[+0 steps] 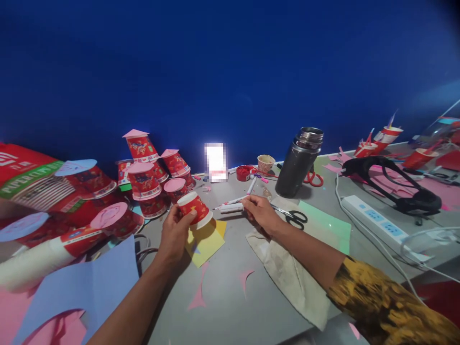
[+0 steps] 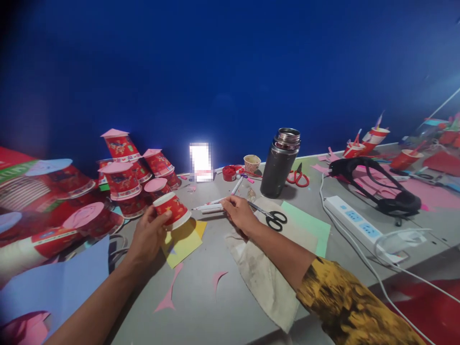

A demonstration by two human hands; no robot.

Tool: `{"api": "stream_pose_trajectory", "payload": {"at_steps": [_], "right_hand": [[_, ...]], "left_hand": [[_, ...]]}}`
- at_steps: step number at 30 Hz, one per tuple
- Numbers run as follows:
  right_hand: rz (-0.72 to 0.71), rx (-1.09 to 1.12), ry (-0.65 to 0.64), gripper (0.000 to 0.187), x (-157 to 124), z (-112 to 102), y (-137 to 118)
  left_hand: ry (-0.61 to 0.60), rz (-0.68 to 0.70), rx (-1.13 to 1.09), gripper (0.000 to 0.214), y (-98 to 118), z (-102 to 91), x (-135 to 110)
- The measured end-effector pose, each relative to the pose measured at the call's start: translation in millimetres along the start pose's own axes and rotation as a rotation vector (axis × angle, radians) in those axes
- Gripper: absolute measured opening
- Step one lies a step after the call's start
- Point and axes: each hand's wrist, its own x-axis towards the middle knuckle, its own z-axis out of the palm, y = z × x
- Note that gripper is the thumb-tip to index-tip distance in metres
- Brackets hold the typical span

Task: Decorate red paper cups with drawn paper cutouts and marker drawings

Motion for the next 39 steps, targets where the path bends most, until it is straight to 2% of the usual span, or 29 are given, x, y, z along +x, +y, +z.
{"api": "stream_pose_trajectory", "payload": {"at_steps": [4,7,13,19,23,27,30,35,39], "right_hand": [[0.115,0.425,-0.034,0.049,1,0,2],[0.171,0.657,-0.046,0.048,2,-3,-1],[0.258,0.884,-0.075,0.029,1,-7,-7],[0.387,1.079,-0.123,0.035,-3,-7,-8],[0.355,1.102,-0.095,0.031,-5,-8,-9],[0.434,1.069,-0.108,0.023,-6,-6,-17],[0.461,1.027,-0.094,0.025,-9,4,-31],[0.266,0.952,-0.127,0.041,-19,32,-62],[0.168,0.841,-0.059,0.045,-25,47,-68]], "left_hand": [[-0.023,-0.265,-0.257,0.026,10,2.3,-5],[-0.073,-0.408,-0.393,0.032,17,5.8,-11],[-0.081,-0.5,-0.382,0.03,18,7.9,-18],[-0.183,-0.53,-0.437,0.038,16,4.4,-16],[-0.206,-0.531,-0.47,0.041,15,2.8,-15],[-0.185,-0.502,-0.449,0.033,13,1.9,-17],[-0.154,-0.48,-0.407,0.031,12,2.6,-20],[-0.148,-0.522,-0.374,0.045,13,5.7,-21],[-0.18,-0.56,-0.393,0.048,12,7.5,-20]]}}
